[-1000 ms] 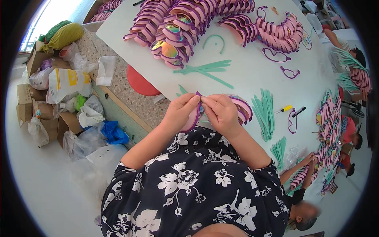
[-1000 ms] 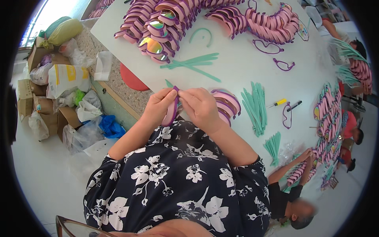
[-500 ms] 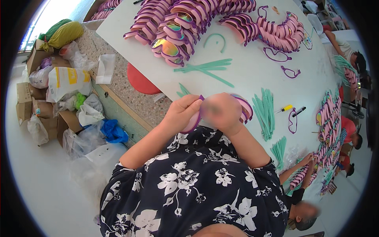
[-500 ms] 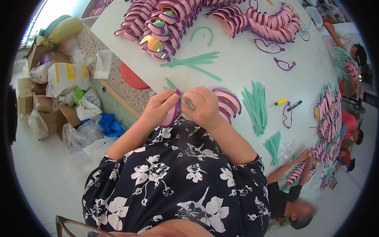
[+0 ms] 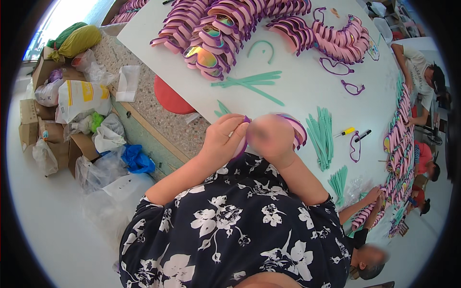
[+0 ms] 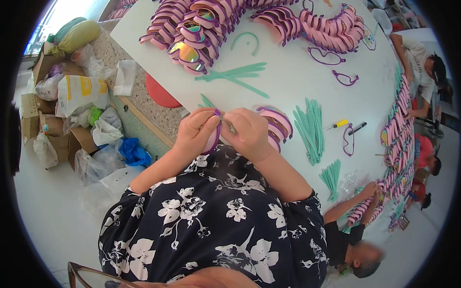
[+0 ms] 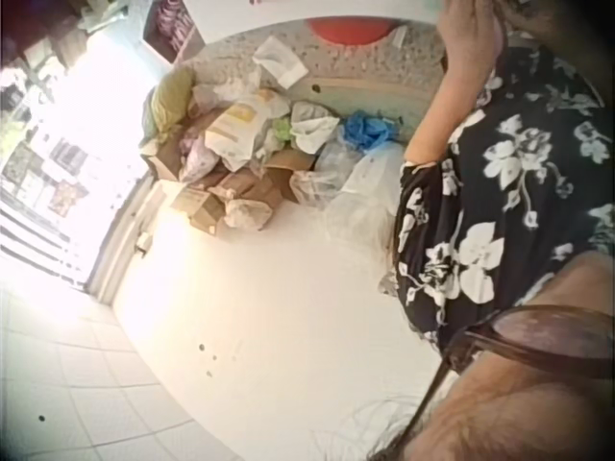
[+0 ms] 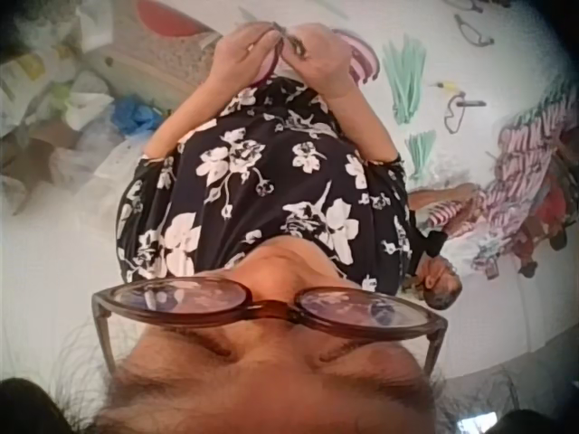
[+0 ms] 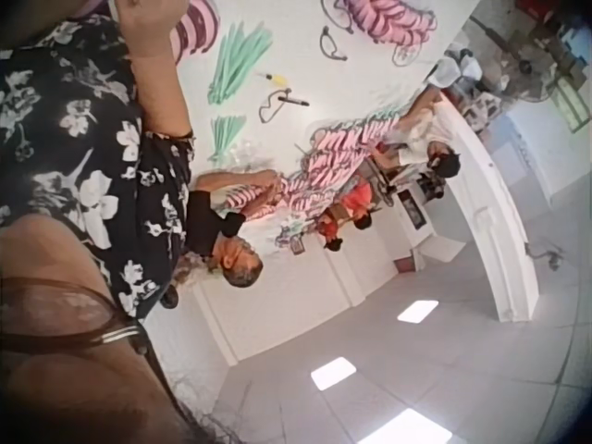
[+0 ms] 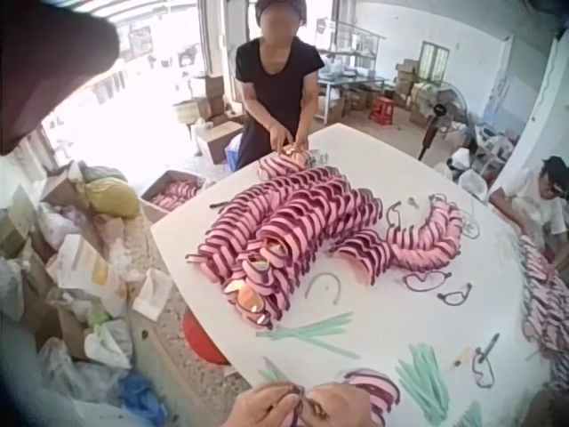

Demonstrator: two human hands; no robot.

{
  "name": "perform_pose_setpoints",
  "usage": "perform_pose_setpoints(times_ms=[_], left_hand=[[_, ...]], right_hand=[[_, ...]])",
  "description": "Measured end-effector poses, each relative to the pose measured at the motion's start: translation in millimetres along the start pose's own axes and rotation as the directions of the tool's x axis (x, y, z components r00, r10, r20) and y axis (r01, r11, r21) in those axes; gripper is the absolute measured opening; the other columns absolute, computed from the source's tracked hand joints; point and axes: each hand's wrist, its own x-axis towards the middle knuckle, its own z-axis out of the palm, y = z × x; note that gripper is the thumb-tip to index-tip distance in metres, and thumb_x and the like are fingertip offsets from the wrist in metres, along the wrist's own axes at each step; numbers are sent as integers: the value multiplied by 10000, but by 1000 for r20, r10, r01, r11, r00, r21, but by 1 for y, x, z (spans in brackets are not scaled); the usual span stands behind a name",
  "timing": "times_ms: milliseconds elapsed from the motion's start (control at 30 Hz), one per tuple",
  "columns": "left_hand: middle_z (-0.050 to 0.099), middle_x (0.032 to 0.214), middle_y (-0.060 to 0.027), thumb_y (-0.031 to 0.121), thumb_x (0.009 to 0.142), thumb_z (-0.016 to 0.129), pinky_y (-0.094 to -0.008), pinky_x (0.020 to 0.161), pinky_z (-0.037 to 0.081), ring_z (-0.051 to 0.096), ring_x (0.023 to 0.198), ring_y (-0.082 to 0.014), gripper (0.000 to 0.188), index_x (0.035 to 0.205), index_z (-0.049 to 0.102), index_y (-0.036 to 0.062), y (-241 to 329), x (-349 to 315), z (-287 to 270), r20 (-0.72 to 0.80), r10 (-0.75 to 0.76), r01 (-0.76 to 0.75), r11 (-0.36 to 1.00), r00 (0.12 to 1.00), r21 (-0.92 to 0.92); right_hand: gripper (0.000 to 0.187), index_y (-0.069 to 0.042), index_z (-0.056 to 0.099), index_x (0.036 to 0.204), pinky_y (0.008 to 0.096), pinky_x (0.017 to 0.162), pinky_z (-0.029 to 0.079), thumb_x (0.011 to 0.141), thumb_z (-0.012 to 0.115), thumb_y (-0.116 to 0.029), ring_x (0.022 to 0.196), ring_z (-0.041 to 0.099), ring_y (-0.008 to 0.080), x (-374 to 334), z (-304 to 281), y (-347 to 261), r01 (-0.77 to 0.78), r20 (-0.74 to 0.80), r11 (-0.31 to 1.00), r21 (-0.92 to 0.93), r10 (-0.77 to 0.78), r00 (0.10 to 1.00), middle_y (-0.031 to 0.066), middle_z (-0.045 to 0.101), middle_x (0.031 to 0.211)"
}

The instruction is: The recorder is assembling eyewear or masks by attaching green straps/bands to pink/purple mask frames at a production table.

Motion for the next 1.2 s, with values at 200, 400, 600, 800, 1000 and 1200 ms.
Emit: perform_pose_setpoints(times_ms=[200,400,600,800,1000,1200], left_hand=[[662,984,-150,117,927,596,-319,749,503,652,851,-253,170,985,655,-31,-1,-5,-2,31,-40,40,999,999,-24],[656,941,-151,125,932,592,-321,739,498,644,835,-253,176,969,657,-34,1,-6,-1,-11,-125,123,988,992,-93],[649,909,-135,101,926,601,-304,700,490,635,794,-228,151,955,648,-40,4,-5,-2,-64,-37,35,999,997,-18],[634,896,-148,103,919,603,-310,688,490,628,768,-264,147,931,639,-39,4,-5,-5,-22,16,-15,1000,1000,22],[638,906,-146,115,902,626,-320,670,495,625,750,-259,151,936,648,-30,3,-3,-4,23,-19,19,1000,1000,11],[654,915,-147,115,888,639,-331,683,507,635,750,-249,164,975,658,-23,13,0,-5,37,-56,57,997,998,-43]], right_hand=[[229,-27,621,864,309,544,498,673,730,33,661,625,230,2,3,4,55,-24,997,46,-54,998,89,643,813],[242,-34,627,887,306,563,529,682,737,30,700,651,230,5,3,0,75,-10,997,31,-75,997,91,662,852],[271,-34,617,909,293,551,540,679,725,61,704,660,223,7,3,-1,127,-14,992,-2,-127,992,92,673,877],[276,-31,619,913,297,545,528,675,732,52,693,654,222,7,3,3,146,8,989,-6,-145,989,83,675,870],[277,-20,641,932,307,581,518,677,730,43,717,658,229,4,4,2,98,-17,995,-27,-99,995,93,691,907],[262,-13,651,942,298,647,512,694,727,20,738,656,244,4,-1,-17,42,-23,997,-59,-44,999,105,696,959]])
